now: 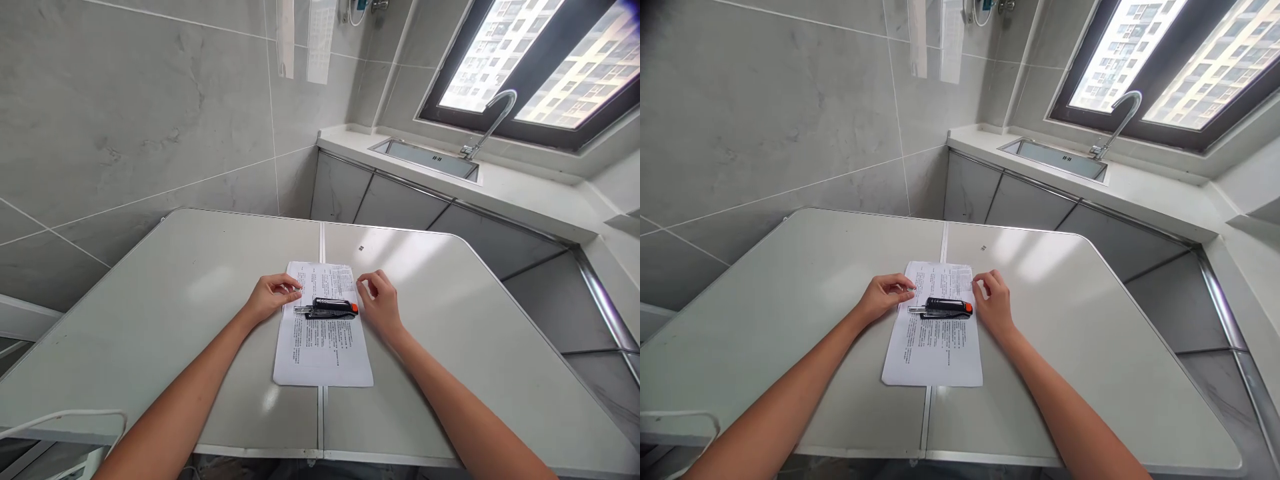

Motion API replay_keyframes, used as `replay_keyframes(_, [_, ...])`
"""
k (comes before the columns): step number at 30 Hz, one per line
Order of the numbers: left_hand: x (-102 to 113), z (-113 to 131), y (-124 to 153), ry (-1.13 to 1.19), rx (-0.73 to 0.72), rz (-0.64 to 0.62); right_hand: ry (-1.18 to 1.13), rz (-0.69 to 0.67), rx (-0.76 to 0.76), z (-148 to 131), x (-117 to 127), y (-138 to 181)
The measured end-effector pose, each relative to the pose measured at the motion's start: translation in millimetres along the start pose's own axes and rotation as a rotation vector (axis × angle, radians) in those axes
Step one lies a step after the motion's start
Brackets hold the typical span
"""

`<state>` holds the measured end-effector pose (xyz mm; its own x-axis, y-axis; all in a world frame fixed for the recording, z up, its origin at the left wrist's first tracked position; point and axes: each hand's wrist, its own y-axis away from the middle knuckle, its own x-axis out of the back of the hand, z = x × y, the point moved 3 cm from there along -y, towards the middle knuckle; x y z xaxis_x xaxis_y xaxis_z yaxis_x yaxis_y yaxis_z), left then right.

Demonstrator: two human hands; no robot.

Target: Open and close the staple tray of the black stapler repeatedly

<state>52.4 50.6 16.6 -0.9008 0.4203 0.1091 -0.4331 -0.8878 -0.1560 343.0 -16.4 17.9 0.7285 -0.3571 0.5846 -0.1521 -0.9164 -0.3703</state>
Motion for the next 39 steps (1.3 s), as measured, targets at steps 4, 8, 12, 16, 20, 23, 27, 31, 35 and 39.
replay_keyframes(4, [-11, 13, 7, -0.019, -0.100, -0.119, -0.137, -0.303, 0.330, -21, -14, 16])
replay_keyframes(8, [-14, 16, 6, -0.121, -0.147, -0.171, -0.035, -0.429, 0.417, -24, -30, 23])
replay_keyframes(12, [-20, 11, 5, -0.183, -0.162, -0.194, -0.010, -0.325, 0.375, -15, -33, 22])
replay_keyframes(16, [-25, 2, 5, -0.273, -0.158, -0.155, -0.006, -0.297, 0.342, -12, -33, 21])
replay_keyframes(20, [-27, -2, 5, -0.325, -0.148, -0.133, -0.006, -0.312, 0.315, -14, -32, 20])
replay_keyframes(23, [-27, -2, 5, -0.400, -0.153, -0.120, -0.011, -0.321, 0.315, -15, -32, 19])
replay_keyframes(27, [-27, -2, 5, -0.415, -0.183, -0.148, -0.022, -0.330, 0.322, -15, -32, 19])
replay_keyframes(31, [-27, -2, 5, -0.360, -0.190, -0.147, -0.030, -0.337, 0.314, -13, -33, 19])
replay_keyframes(35, [-26, -2, 4, -0.401, -0.209, -0.180, -0.030, -0.340, 0.323, -13, -33, 19])
replay_keyframes(39, [-14, 0, 2, -0.396, -0.257, -0.264, -0.032, -0.333, 0.328, -13, -33, 19])
